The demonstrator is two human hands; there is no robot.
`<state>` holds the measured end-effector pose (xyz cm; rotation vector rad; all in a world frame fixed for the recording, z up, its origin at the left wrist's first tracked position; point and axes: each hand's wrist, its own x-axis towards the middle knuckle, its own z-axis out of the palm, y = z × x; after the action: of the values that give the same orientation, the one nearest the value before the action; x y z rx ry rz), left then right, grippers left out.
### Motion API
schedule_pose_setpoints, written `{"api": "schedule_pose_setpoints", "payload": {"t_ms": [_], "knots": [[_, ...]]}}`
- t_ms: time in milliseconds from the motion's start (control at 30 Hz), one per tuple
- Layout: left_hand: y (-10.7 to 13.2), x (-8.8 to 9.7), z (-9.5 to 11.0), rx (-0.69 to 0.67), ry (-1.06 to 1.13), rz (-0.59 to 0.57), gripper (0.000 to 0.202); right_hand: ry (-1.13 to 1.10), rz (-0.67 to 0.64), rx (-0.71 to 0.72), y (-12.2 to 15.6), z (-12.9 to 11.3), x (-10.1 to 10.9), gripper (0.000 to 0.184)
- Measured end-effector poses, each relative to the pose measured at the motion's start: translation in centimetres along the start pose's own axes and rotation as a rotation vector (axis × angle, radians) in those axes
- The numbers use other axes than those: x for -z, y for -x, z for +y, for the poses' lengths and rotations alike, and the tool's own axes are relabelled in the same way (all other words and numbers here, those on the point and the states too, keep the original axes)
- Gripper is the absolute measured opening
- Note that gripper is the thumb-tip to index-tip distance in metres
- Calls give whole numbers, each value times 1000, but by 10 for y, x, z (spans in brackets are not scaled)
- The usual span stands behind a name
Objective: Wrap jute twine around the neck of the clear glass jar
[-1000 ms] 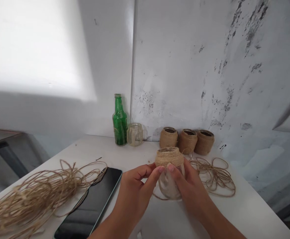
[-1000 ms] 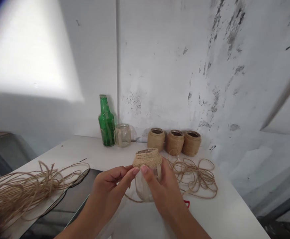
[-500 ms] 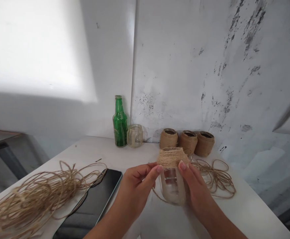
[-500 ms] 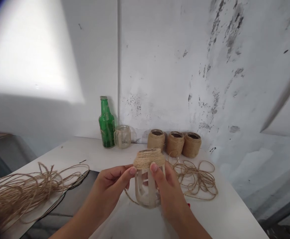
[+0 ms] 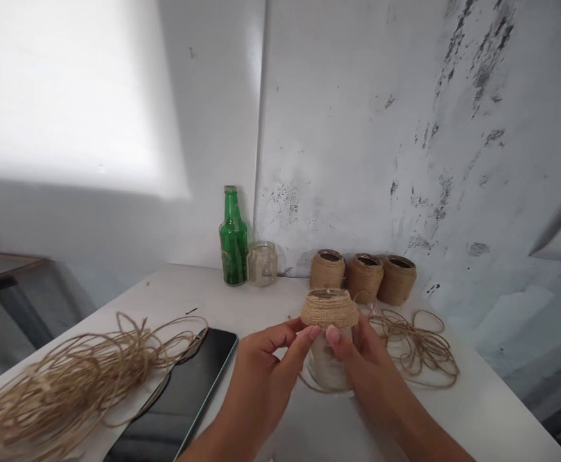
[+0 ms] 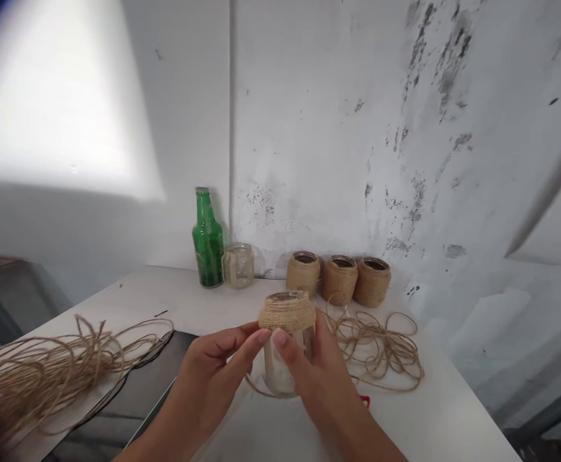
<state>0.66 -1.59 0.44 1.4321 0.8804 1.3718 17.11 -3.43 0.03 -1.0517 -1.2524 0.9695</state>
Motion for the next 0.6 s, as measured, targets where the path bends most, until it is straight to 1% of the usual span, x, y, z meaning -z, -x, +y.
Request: {"api": "schedule_pose_setpoints", "payload": {"t_ms": [100,267,367,500,600], "knots": [[1,0,2,-3,-26,-12,51,0,-45,18,-1,6,2,55],[0,-1,0,-34,7,-34,51,0,-21,31,-2,9,6,54],[0,-1,-1,-40,36,-39,51,16,-1,27,-1,4,4,54],[-1,1,-1,-31,40,-42,49,-54,53,0,2,-9,-3,52],[-3,3,1,-12,32,-46,48,-94,61,-8,4,-16,-5,50]]}}
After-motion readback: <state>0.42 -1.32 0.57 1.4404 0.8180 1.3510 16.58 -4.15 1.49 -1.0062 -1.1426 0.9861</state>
